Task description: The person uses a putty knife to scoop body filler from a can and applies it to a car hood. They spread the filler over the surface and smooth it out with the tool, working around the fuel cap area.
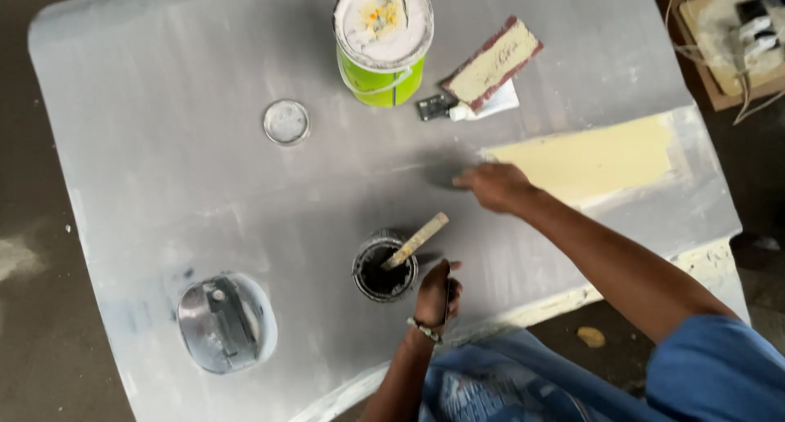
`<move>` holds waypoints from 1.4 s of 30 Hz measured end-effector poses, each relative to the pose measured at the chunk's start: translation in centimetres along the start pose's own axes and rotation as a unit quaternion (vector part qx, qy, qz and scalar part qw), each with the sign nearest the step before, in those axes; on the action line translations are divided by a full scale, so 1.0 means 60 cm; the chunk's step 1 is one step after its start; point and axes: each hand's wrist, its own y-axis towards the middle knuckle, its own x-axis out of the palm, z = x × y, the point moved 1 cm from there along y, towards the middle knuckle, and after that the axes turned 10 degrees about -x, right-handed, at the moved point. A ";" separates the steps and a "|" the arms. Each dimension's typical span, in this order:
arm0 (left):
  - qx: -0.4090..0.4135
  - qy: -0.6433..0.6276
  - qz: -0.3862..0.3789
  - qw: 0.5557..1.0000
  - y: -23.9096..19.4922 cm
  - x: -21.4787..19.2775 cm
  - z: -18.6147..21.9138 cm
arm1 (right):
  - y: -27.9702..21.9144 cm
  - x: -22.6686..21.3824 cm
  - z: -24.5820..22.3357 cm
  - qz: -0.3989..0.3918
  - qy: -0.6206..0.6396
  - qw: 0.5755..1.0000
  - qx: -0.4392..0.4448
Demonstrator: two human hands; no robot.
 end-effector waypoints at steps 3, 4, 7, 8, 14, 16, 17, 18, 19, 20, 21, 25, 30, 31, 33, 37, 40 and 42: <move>-0.006 -0.004 0.011 1.000 0.006 -0.005 -0.003 | -0.015 -0.022 -0.013 -0.056 0.031 0.998 0.000; -0.007 -0.005 0.009 1.000 0.012 -0.005 -0.003 | -0.005 -0.027 -0.006 -0.058 0.030 0.998 0.002; -0.017 -0.005 0.022 1.000 0.013 -0.010 -0.018 | 0.026 -0.015 -0.003 0.036 0.033 0.999 -0.001; -0.021 -0.006 0.027 0.999 0.010 -0.011 -0.026 | 0.028 0.005 -0.005 0.055 0.015 0.998 -0.015; -0.012 -0.010 0.030 0.999 0.033 -0.025 -0.030 | 0.031 -0.010 -0.047 -0.007 -0.010 1.000 -0.028; -0.018 -0.015 0.034 0.999 0.042 -0.027 -0.034 | 0.040 -0.024 -0.055 -0.030 -0.017 0.999 -0.018; -0.020 -0.012 0.042 0.999 0.043 -0.029 -0.040 | 0.043 -0.022 -0.058 0.020 -0.006 0.999 -0.025; -0.022 -0.008 0.050 0.998 0.044 -0.030 -0.045 | 0.045 -0.019 -0.061 0.070 0.006 0.997 -0.030; -0.026 -0.009 0.052 0.998 0.038 -0.031 -0.050 | 0.042 0.001 -0.068 0.066 0.008 0.997 -0.030; -0.029 -0.002 0.062 0.998 0.029 -0.031 -0.055 | 0.037 0.018 -0.078 0.075 -0.032 0.995 -0.064; -0.022 0.006 0.070 0.997 0.031 -0.031 -0.044 | 0.043 0.022 -0.085 0.090 -0.078 0.988 -0.101; -0.021 0.025 0.080 0.996 0.025 -0.029 -0.030 | 0.044 -0.035 -0.101 -0.010 -0.016 0.995 -0.097; -0.037 0.040 0.085 0.995 0.022 -0.032 -0.043 | 0.075 -0.035 -0.126 0.046 -0.070 0.995 -0.054; -0.034 0.039 0.086 0.995 0.031 -0.040 -0.051 | 0.066 -0.037 -0.136 0.048 -0.072 0.995 -0.057; -0.014 0.043 0.082 0.996 0.051 -0.055 -0.066 | 0.045 -0.038 -0.154 -0.034 -0.055 0.993 -0.098; 0.006 0.055 0.073 0.996 0.040 -0.057 -0.055 | 0.089 -0.038 -0.117 0.003 0.005 0.999 -0.052; -0.013 0.046 0.069 0.996 0.016 -0.055 -0.055 | 0.080 -0.016 -0.139 0.147 -0.009 0.983 -0.110; -0.038 0.025 0.068 0.997 0.009 -0.051 -0.047 | 0.046 -0.039 -0.178 -0.010 -0.040 0.992 -0.120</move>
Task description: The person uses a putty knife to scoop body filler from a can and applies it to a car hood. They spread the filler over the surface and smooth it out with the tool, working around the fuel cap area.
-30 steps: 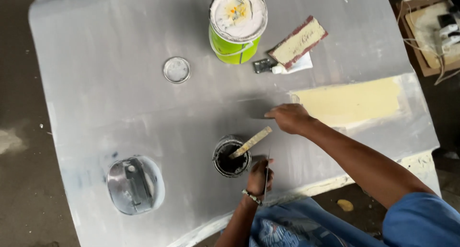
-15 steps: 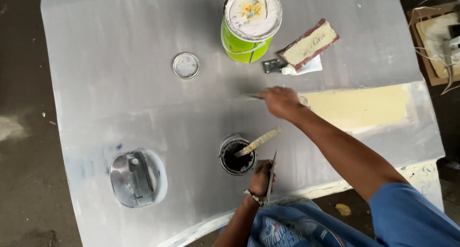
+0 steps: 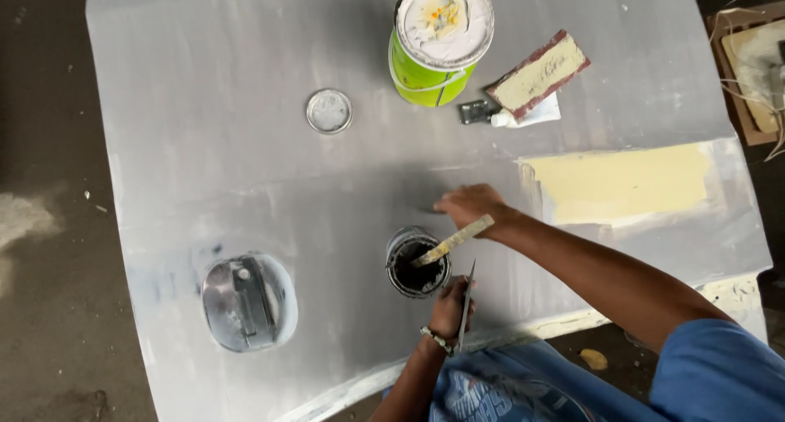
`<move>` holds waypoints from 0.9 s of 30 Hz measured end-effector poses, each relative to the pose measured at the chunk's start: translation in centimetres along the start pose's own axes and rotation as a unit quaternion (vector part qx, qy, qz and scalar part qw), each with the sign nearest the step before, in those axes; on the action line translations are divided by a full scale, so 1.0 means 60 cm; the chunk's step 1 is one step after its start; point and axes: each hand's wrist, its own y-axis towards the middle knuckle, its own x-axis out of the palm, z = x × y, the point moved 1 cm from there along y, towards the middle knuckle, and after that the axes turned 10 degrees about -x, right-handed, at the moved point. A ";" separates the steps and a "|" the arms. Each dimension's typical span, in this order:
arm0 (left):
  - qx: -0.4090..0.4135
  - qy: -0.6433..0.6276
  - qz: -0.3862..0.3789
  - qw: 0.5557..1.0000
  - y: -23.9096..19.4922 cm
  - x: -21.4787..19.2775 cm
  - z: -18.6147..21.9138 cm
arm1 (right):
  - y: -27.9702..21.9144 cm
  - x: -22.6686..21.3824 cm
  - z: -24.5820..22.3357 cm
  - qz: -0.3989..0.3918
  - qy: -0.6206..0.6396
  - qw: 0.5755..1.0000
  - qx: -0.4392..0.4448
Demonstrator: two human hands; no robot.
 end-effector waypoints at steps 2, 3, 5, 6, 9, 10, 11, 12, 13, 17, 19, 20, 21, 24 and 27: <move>0.000 0.004 -0.005 1.000 0.010 -0.001 0.014 | 0.010 -0.007 0.017 -0.013 0.003 1.000 0.009; -0.009 0.002 -0.003 1.000 0.008 -0.002 0.008 | 0.011 -0.002 0.019 -0.036 0.014 0.999 0.012; -0.004 0.009 -0.006 1.000 0.013 -0.009 0.002 | 0.022 0.019 0.036 0.057 0.015 0.998 0.010; 0.004 0.017 -0.010 1.000 0.012 -0.013 -0.003 | 0.025 0.030 0.041 0.151 0.015 0.988 0.010; 0.009 0.025 -0.011 1.000 0.014 -0.016 0.008 | -0.006 0.031 -0.009 0.007 -0.045 0.999 0.003; 0.013 0.027 -0.010 0.999 0.009 -0.022 0.016 | -0.003 0.035 0.001 0.012 -0.046 0.999 0.003; 0.009 0.029 -0.012 0.999 0.005 -0.022 0.021 | -0.009 0.044 0.015 -0.002 -0.014 1.000 0.007; 0.005 0.031 -0.014 0.999 0.003 -0.023 0.025 | -0.014 0.054 0.031 -0.015 0.018 1.000 0.010; 0.002 0.031 -0.013 0.999 0.001 -0.023 0.029 | -0.007 0.051 0.044 -0.016 0.021 1.000 0.010; 0.012 0.045 -0.012 0.999 0.000 -0.031 0.014 | -0.012 0.097 0.057 0.116 -0.073 0.989 0.048; 0.019 0.045 -0.017 0.999 0.010 -0.032 0.017 | -0.048 0.099 0.041 0.105 -0.131 0.985 0.039; 0.031 0.037 -0.024 0.999 0.013 -0.034 0.020 | -0.077 0.088 0.024 0.020 -0.057 0.997 0.046; 0.038 0.027 -0.029 0.998 0.012 -0.038 0.013 | -0.111 0.085 0.000 -0.068 0.023 0.996 0.051; 0.047 0.088 -0.024 0.995 0.012 -0.040 0.001 | -0.137 0.125 0.076 0.121 0.082 0.987 0.061; 0.087 0.148 -0.032 0.985 0.010 -0.048 -0.011 | -0.198 0.029 0.050 0.038 0.213 0.947 0.237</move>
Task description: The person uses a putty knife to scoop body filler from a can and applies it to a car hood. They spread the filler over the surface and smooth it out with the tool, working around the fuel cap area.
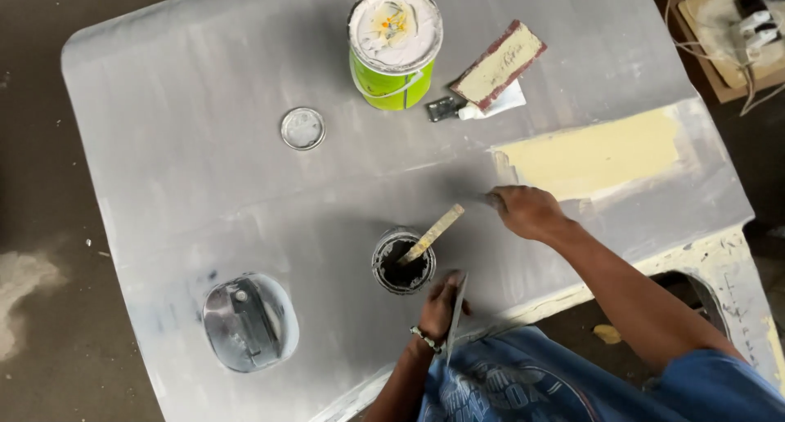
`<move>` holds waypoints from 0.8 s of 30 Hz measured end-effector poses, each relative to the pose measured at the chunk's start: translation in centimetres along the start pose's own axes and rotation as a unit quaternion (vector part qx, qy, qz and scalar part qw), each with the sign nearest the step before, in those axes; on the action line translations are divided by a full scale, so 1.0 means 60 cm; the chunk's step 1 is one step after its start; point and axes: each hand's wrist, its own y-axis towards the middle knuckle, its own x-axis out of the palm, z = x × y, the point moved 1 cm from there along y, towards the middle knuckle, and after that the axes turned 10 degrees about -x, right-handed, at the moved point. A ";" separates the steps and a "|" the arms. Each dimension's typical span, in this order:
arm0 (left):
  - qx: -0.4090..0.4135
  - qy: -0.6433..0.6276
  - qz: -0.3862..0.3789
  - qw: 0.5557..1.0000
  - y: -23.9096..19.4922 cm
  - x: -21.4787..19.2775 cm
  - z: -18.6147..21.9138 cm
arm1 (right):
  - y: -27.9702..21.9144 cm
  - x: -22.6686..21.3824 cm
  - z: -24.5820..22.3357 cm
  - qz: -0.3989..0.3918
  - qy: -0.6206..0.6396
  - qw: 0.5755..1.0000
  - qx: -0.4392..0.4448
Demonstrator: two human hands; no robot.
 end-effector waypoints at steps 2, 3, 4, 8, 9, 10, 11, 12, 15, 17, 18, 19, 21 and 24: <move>0.011 0.021 -0.017 1.000 -0.026 0.016 0.036 | -0.025 0.020 -0.002 -0.059 0.086 0.994 0.040; 0.026 0.039 -0.032 0.998 -0.038 0.025 0.055 | -0.037 0.030 -0.004 -0.117 0.166 0.976 0.075; 0.024 0.041 -0.033 0.998 -0.033 0.028 0.044 | -0.037 0.081 0.020 -0.117 0.170 0.976 0.076; 0.076 0.044 -0.044 0.995 -0.012 0.009 -0.011 | -0.047 0.197 0.039 -0.038 0.352 0.935 -0.009; 0.116 0.063 -0.022 0.991 -0.005 0.000 -0.028 | -0.056 0.205 0.031 -0.035 0.375 0.927 -0.003; 0.113 0.067 -0.019 0.991 -0.015 -0.009 -0.023 | -0.055 0.205 0.025 -0.036 0.379 0.925 -0.004; 0.142 0.133 0.049 0.980 -0.026 -0.018 -0.017 | -0.055 0.205 0.019 0.014 0.405 0.914 -0.021; 0.170 0.197 0.114 0.959 -0.036 -0.023 -0.013 | -0.057 0.204 0.016 0.064 0.427 0.901 -0.035; 0.135 0.287 0.140 0.938 -0.105 -0.050 0.027 | 0.001 0.263 0.041 0.009 0.583 0.802 -0.130; 0.109 0.307 0.123 0.937 -0.140 -0.075 0.031 | -0.007 0.232 -0.018 -0.046 0.562 0.818 -0.116; 0.085 0.324 0.103 0.937 -0.156 -0.087 0.033 | -0.012 0.216 -0.047 -0.100 0.535 0.833 -0.099; 0.085 0.326 0.105 0.936 -0.168 -0.097 0.030 | 0.003 0.242 -0.042 -0.100 0.536 0.832 -0.101; 0.060 0.316 0.099 0.942 -0.192 -0.118 0.024 | 0.035 0.293 -0.038 -0.120 0.715 0.673 -0.147; 0.037 0.304 0.131 0.943 -0.209 -0.149 0.007 | 0.030 0.265 -0.105 -0.069 0.759 0.622 -0.178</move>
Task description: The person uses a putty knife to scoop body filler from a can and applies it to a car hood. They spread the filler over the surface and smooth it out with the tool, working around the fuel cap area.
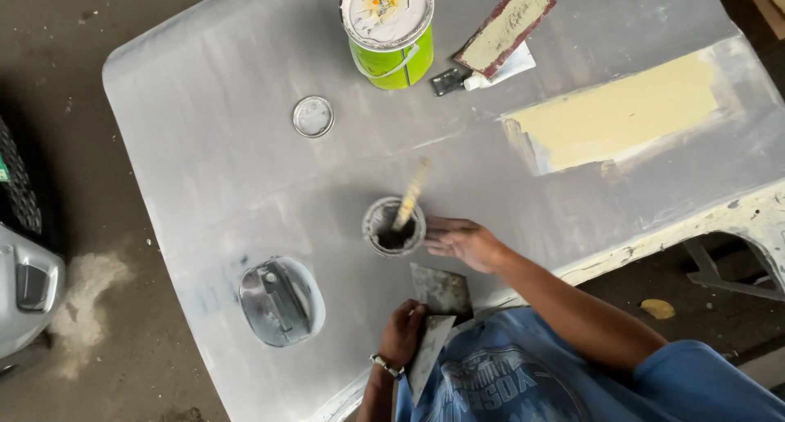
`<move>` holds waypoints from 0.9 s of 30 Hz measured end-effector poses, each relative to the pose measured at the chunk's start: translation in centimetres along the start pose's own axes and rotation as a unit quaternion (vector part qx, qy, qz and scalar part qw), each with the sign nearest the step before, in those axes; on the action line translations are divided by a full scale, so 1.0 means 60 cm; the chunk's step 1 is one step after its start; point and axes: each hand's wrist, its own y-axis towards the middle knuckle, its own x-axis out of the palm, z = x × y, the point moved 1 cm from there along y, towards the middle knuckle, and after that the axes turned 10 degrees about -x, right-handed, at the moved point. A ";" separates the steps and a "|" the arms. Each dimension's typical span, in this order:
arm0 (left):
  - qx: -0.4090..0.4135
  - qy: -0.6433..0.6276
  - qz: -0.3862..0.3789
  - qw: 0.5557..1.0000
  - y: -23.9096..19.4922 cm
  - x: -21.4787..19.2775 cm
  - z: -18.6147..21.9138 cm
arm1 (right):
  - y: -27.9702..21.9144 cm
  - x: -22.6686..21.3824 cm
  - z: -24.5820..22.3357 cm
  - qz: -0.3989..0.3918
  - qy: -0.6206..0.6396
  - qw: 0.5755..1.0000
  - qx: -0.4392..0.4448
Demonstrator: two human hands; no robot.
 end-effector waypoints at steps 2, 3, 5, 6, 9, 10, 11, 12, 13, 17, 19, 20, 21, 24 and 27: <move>0.016 -0.016 0.016 1.000 0.002 -0.010 -0.014 | 0.033 0.006 0.036 0.004 -0.012 0.997 -0.075; 0.030 -0.032 0.032 0.999 0.001 -0.014 -0.023 | 0.048 0.010 0.056 0.007 -0.022 0.989 -0.148; 0.041 -0.059 0.030 0.997 -0.013 -0.026 -0.035 | 0.045 0.045 0.047 0.014 -0.268 0.942 -0.200; 0.059 -0.086 0.025 0.994 -0.014 -0.033 -0.038 | 0.046 0.061 0.038 0.024 -0.500 0.831 -0.243; 0.053 -0.119 0.001 0.992 -0.016 -0.049 -0.036 | 0.058 0.058 0.063 0.010 -0.746 0.604 -0.281; 0.052 -0.117 0.000 0.992 -0.010 -0.048 -0.044 | 0.058 0.065 0.064 0.012 -0.745 0.605 -0.280; 0.056 -0.132 -0.012 0.990 -0.004 -0.046 -0.052 | 0.058 0.071 0.066 0.012 -0.790 0.569 -0.226; 0.063 -0.145 -0.025 0.987 0.005 -0.048 -0.057 | 0.060 0.075 0.066 0.014 -0.830 0.530 -0.171; 0.063 -0.141 -0.028 0.988 0.019 -0.048 -0.055 | 0.070 0.073 0.073 0.020 -0.830 0.531 -0.171; 0.112 -0.111 -0.033 0.987 0.098 -0.026 -0.031 | 0.089 0.029 0.087 0.089 -0.830 0.530 -0.146; 0.132 -0.093 -0.021 0.987 0.121 -0.023 0.003 | 0.067 -0.012 0.070 0.136 -0.827 0.523 -0.154; 0.150 -0.091 -0.027 0.984 0.121 -0.025 0.030 | 0.037 -0.039 0.055 0.171 -0.823 0.525 -0.130; 0.169 -0.089 -0.033 0.981 0.121 -0.028 0.057 | 0.006 -0.066 0.040 0.205 -0.818 0.527 -0.106; 0.180 -0.078 -0.069 0.978 0.122 -0.047 0.071 | -0.142 -0.174 -0.032 0.425 -0.666 0.612 0.033; 0.163 -0.089 -0.086 0.979 0.106 -0.067 0.050 | -0.232 -0.310 0.018 0.509 -0.699 0.502 -0.005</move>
